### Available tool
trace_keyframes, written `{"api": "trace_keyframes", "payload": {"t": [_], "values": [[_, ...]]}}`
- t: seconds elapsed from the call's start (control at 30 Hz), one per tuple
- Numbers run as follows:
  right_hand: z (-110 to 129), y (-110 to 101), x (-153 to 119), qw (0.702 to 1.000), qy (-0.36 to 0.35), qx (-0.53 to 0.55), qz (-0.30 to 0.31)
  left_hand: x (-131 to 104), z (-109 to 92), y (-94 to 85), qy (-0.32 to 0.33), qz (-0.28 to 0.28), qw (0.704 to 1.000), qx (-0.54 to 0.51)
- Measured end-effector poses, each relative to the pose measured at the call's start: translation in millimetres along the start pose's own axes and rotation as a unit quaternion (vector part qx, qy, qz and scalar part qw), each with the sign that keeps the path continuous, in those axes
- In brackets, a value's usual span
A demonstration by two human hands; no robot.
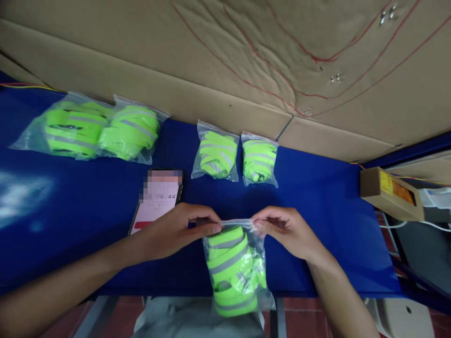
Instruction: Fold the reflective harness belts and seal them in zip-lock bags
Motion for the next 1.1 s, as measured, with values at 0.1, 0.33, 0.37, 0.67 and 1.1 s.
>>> {"api": "trace_keyframes", "payload": {"t": [0.1,0.33,0.37,0.67,1.1], "values": [[-5,-7,2,0.999,0.006,0.036,-0.008,4,8,-1.9,-0.018,0.026,0.999,-0.043],[-7,-17,8,0.999,0.004,-0.013,-0.052,4,2,-7.7,0.029,-0.048,0.996,-0.065],[-7,-19,8,0.998,-0.006,-0.023,-0.064,5,2,-7.8,0.036,-0.052,0.995,-0.079],[-7,-21,7,0.996,-0.047,0.017,-0.078,9,4,-12.6,0.081,-0.079,0.980,-0.166],[-47,-98,2,0.965,0.071,-0.027,-0.252,1,-12,-44.3,0.188,-0.209,0.946,-0.164]]}}
Point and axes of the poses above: each hand's wrist, its own x-axis towards the middle knuckle, its own y-axis out of the palm, z = x × y, the point moved 5 cm from there along x, towards the middle knuckle, and after that the axes turned 5 degrees about -x, right-handed, at the moved point
